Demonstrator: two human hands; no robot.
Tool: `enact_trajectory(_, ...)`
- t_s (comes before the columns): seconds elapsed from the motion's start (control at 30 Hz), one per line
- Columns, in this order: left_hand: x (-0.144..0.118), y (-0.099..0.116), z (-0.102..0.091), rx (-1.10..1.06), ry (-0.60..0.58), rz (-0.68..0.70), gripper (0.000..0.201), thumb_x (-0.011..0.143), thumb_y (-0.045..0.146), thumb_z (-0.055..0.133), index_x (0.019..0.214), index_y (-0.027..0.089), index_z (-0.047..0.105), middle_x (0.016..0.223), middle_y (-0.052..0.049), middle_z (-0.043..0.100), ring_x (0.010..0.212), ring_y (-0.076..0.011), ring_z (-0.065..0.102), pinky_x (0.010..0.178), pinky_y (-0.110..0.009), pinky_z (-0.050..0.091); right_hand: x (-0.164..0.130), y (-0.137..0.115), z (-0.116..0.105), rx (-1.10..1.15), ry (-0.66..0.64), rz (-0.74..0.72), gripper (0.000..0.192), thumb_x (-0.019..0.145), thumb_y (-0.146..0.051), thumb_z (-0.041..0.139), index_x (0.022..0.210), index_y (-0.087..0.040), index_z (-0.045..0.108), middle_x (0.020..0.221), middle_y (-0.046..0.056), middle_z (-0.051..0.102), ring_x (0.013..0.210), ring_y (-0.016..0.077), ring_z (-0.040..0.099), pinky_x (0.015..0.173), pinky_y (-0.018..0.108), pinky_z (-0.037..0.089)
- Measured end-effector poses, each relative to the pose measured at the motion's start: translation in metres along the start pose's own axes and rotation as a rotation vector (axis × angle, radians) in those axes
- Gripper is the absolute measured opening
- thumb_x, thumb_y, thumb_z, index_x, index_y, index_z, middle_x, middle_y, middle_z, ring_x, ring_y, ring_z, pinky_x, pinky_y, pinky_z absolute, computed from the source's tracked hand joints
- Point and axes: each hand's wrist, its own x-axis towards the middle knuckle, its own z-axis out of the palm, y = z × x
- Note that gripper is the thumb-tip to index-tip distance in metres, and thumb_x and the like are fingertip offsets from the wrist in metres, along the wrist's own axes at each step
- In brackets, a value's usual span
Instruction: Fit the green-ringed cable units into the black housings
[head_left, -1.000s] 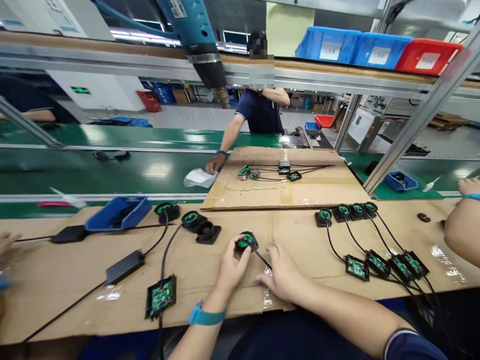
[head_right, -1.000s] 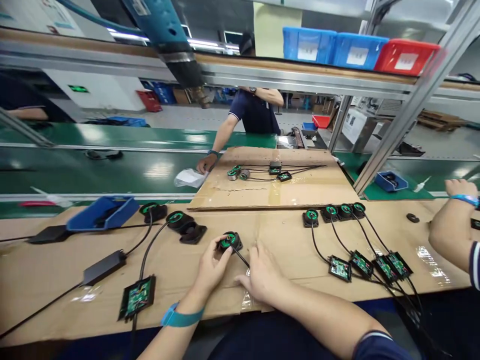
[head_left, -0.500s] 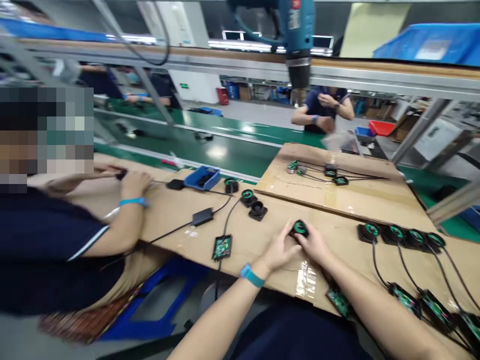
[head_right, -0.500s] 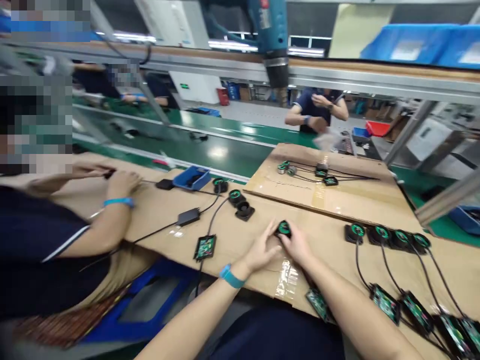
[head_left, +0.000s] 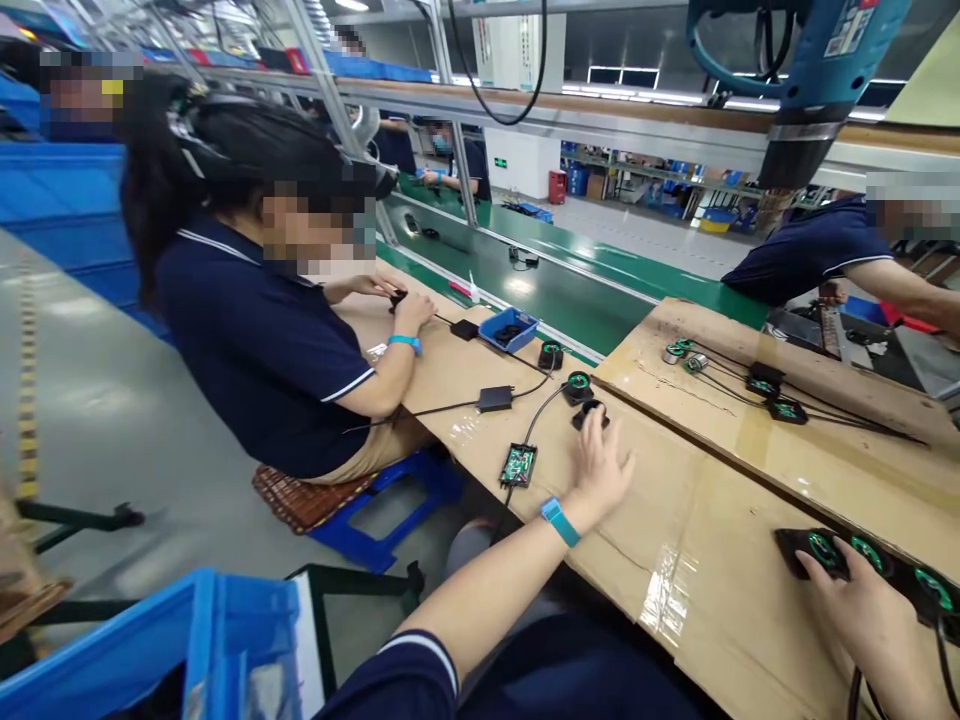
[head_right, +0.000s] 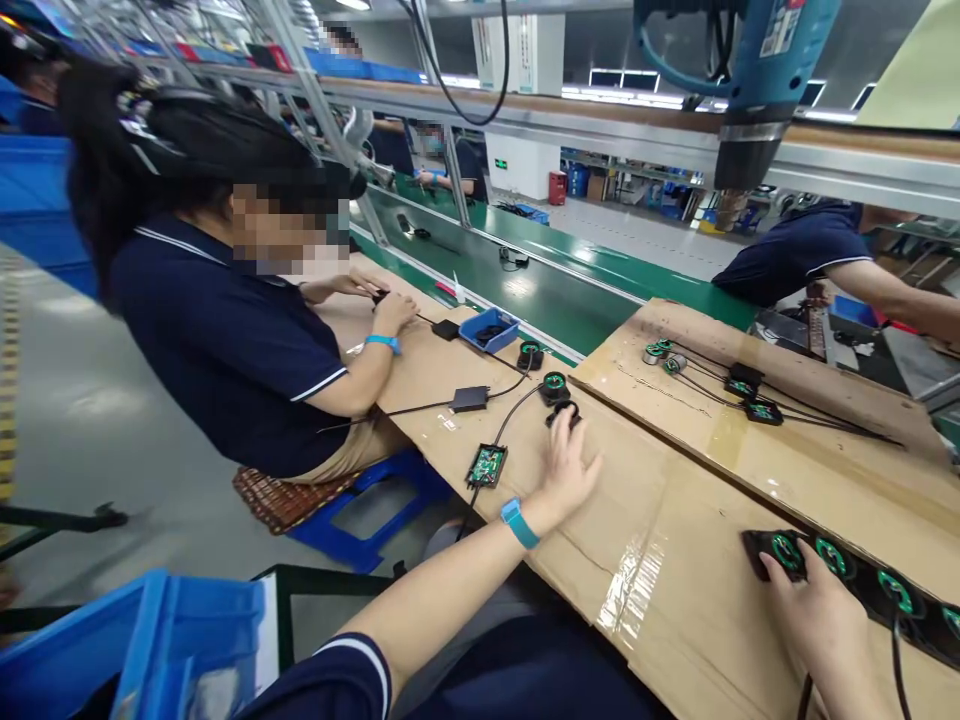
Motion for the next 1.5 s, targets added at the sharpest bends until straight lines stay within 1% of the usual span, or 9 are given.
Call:
enact_trajectory(0.13, 0.023, -0.019, 0.001, 0.059, 0.026, -0.131, 0.058, 0.084, 0.027, 0.07, 0.139, 0.02, 0.049, 0.155, -0.023, 0.028, 0.142, -0.0446, 0.032, 0.109, -0.068, 0.036, -0.006, -0.003, -0.019, -0.136, -0.027, -0.032, 0.071, 0.089, -0.066, 0.039, 0.127, -0.01, 0.062, 0.103, 0.021, 0.072, 0.091, 0.0388, 0.068, 0.077, 0.049, 0.054)
enact_trajectory(0.27, 0.016, -0.02, 0.008, -0.029, -0.017, -0.019, 0.025, 0.087, 0.029, 0.068, 0.11, 0.02, 0.06, 0.146, -0.018, 0.041, 0.135, -0.0368, 0.044, 0.109, -0.058, 0.042, 0.009, -0.038, -0.049, -0.122, 0.207, -0.251, 0.061, 0.093, -0.063, 0.043, 0.112, -0.009, 0.066, 0.114, 0.022, 0.067, 0.107, 0.0376, 0.061, 0.097, 0.049, 0.046)
enact_trajectory(0.37, 0.005, -0.015, 0.014, -0.166, -0.124, 0.09, 0.015, 0.09, 0.028, 0.064, 0.099, 0.021, 0.055, 0.131, -0.014, 0.053, 0.127, -0.0297, 0.053, 0.105, -0.05, 0.047, 0.051, -0.086, -0.054, 0.043, 0.31, -0.377, 0.053, 0.096, -0.057, 0.044, 0.113, -0.011, 0.064, 0.117, 0.02, 0.066, 0.111, 0.0339, 0.057, 0.101, 0.047, 0.042)
enact_trajectory(0.67, 0.011, -0.025, 0.029, -0.065, -0.109, 0.067, 0.052, 0.082, 0.027, 0.068, 0.128, 0.019, 0.043, 0.117, -0.014, 0.059, 0.111, -0.0319, 0.061, 0.096, -0.054, 0.052, 0.203, -0.253, -0.008, 0.205, 0.13, -0.322, 0.052, 0.093, -0.043, 0.058, 0.131, -0.008, 0.052, 0.126, 0.021, 0.062, 0.116, 0.0284, 0.054, 0.1, 0.038, 0.039)
enact_trajectory(0.93, 0.009, -0.017, 0.025, -0.08, -0.208, 0.031, 0.048, 0.082, 0.029, 0.07, 0.121, 0.021, 0.045, 0.115, -0.013, 0.058, 0.109, -0.0303, 0.059, 0.096, -0.051, 0.052, 0.222, -0.283, -0.014, 0.31, -0.018, -0.227, 0.045, 0.096, -0.034, 0.049, 0.123, 0.001, 0.055, 0.112, 0.028, 0.065, 0.1, 0.0285, 0.063, 0.08, 0.034, 0.045)
enact_trajectory(1.1, 0.013, -0.02, 0.027, -0.154, -0.237, -0.073, 0.054, 0.08, 0.029, 0.072, 0.125, 0.019, 0.044, 0.117, -0.014, 0.06, 0.11, -0.0293, 0.059, 0.096, -0.048, 0.052, 0.181, -0.257, -0.036, 0.264, -0.193, -0.328, 0.037, 0.091, -0.041, 0.057, 0.107, -0.009, 0.068, 0.1, 0.018, 0.071, 0.089, 0.0255, 0.066, 0.073, 0.031, 0.044)
enact_trajectory(1.3, 0.013, -0.024, 0.03, -0.304, -0.211, -0.174, 0.049, 0.079, 0.027, 0.073, 0.122, 0.021, 0.049, 0.115, -0.01, 0.063, 0.109, -0.0257, 0.062, 0.096, -0.043, 0.052, 0.036, -0.21, -0.056, 0.315, -0.585, -0.622, 0.025, 0.089, -0.038, 0.061, 0.099, -0.018, 0.071, 0.094, 0.007, 0.073, 0.084, 0.0207, 0.067, 0.074, 0.027, 0.047)
enact_trajectory(1.4, 0.015, -0.025, 0.025, -0.337, -0.231, -0.142, 0.043, 0.079, 0.025, 0.073, 0.117, 0.02, 0.053, 0.11, -0.008, 0.065, 0.106, -0.0247, 0.063, 0.095, -0.043, 0.052, -0.02, -0.205, -0.053, 0.229, -0.558, -0.628, 0.02, 0.093, -0.031, 0.056, 0.09, -0.018, 0.07, 0.091, 0.009, 0.072, 0.084, 0.0219, 0.067, 0.076, 0.029, 0.047)
enact_trajectory(1.5, 0.01, -0.024, 0.017, -0.363, -0.251, -0.075, 0.044, 0.079, 0.023, 0.073, 0.12, 0.021, 0.055, 0.117, -0.008, 0.064, 0.112, -0.025, 0.061, 0.102, -0.044, 0.049, -0.047, -0.202, -0.042, 0.226, -0.402, -0.573, 0.023, 0.095, -0.033, 0.055, 0.102, -0.015, 0.068, 0.103, 0.013, 0.07, 0.095, 0.0251, 0.066, 0.084, 0.033, 0.048)
